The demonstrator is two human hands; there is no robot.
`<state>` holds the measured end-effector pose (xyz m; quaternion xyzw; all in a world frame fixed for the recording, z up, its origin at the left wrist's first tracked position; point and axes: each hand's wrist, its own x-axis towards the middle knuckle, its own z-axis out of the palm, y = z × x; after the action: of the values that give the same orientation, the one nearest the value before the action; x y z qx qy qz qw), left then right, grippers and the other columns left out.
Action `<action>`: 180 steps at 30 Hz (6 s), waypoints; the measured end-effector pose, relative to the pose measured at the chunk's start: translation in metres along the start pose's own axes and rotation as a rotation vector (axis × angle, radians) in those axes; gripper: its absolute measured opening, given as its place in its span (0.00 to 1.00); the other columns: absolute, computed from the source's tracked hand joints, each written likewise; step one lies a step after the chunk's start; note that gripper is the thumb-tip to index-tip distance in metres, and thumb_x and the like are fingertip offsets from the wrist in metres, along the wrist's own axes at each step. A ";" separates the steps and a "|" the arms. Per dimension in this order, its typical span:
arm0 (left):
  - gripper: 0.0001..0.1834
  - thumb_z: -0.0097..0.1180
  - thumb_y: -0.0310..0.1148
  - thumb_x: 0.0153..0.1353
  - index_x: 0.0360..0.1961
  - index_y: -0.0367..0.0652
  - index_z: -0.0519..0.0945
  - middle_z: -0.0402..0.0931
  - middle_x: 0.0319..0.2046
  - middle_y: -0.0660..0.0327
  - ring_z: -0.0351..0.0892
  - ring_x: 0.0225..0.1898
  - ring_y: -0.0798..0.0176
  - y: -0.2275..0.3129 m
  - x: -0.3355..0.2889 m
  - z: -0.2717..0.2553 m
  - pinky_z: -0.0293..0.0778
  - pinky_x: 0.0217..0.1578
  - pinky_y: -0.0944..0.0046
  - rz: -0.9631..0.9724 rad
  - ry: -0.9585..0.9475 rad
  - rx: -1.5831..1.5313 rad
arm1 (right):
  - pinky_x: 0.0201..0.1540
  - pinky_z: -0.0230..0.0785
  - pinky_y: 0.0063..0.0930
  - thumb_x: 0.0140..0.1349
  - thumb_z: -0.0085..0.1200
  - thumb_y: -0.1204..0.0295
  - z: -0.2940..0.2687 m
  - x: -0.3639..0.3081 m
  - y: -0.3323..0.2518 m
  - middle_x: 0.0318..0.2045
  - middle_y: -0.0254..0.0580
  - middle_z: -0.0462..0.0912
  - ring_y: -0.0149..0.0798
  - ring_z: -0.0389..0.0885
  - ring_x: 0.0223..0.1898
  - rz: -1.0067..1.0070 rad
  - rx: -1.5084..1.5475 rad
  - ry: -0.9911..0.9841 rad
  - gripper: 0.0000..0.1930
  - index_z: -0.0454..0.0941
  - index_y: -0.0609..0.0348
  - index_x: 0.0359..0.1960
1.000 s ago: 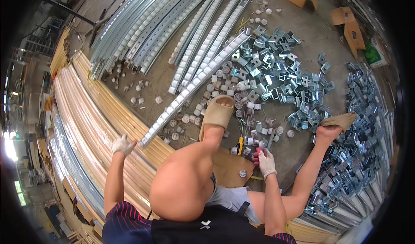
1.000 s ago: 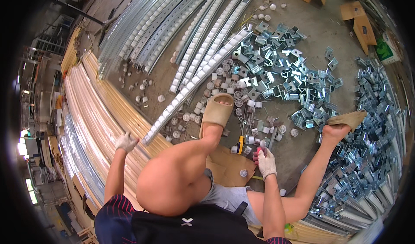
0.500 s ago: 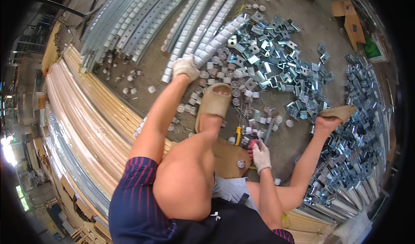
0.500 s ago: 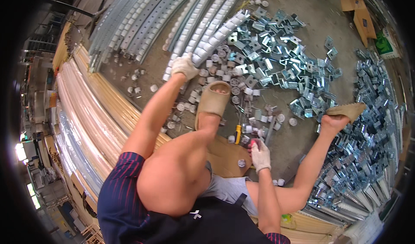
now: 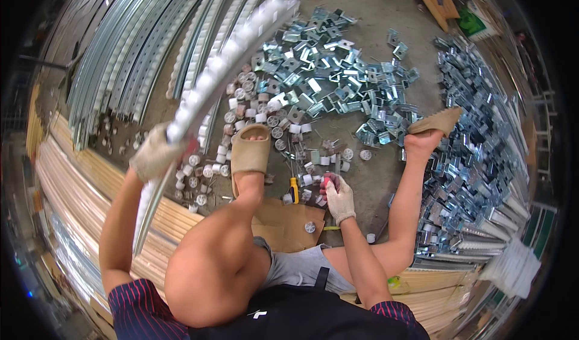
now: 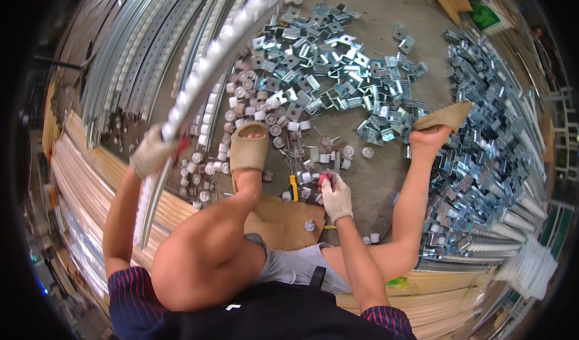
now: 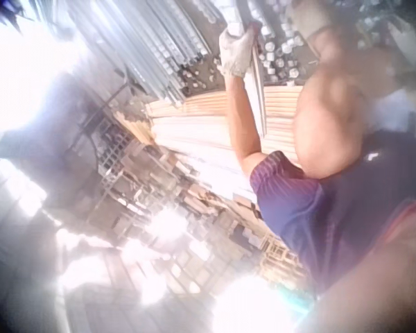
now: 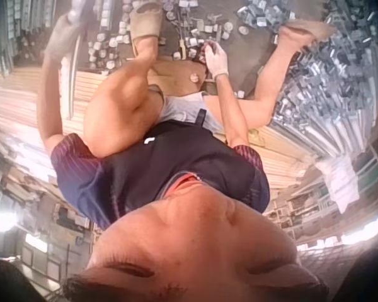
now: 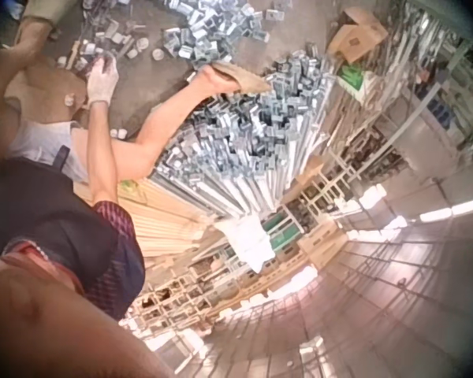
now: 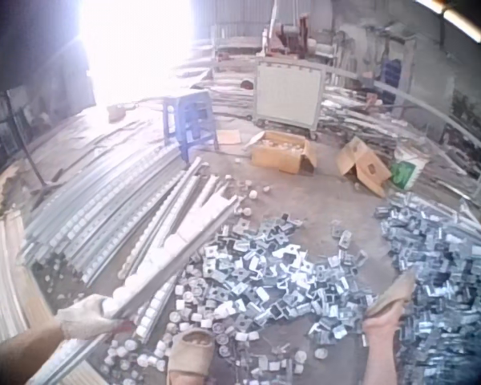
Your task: The person attaches metal brackets to a long metal channel using a hammer and a screwdriver while sitting on the floor.
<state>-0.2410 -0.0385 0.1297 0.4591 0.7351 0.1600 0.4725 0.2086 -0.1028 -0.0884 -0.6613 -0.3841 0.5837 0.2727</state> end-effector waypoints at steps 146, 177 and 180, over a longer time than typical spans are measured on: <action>0.33 0.66 0.36 0.52 0.61 0.45 0.73 0.85 0.35 0.41 0.86 0.42 0.36 0.029 0.033 0.225 0.80 0.45 0.42 0.253 -0.411 0.329 | 0.27 0.75 0.19 0.72 0.59 0.59 -0.005 0.053 -0.099 0.41 0.24 0.83 0.19 0.80 0.34 0.242 0.278 -0.358 0.13 0.83 0.48 0.52; 0.29 0.68 0.43 0.56 0.56 0.43 0.74 0.86 0.32 0.40 0.86 0.40 0.34 0.033 0.028 0.221 0.81 0.44 0.41 0.282 -0.364 0.421 | 0.30 0.77 0.22 0.71 0.52 0.70 0.012 0.046 -0.098 0.35 0.29 0.82 0.25 0.82 0.30 0.073 0.493 -0.410 0.07 0.81 0.56 0.44; 0.30 0.68 0.42 0.55 0.57 0.44 0.74 0.86 0.34 0.39 0.86 0.41 0.33 0.029 0.026 0.223 0.81 0.45 0.41 0.315 -0.342 0.410 | 0.32 0.80 0.26 0.70 0.57 0.69 0.005 0.048 -0.101 0.37 0.29 0.84 0.26 0.85 0.33 0.211 0.553 -0.427 0.09 0.81 0.54 0.48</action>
<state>-0.0418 -0.0457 0.0228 0.6734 0.5818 0.0002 0.4562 0.1854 -0.0075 -0.0351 -0.4617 -0.1897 0.8154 0.2933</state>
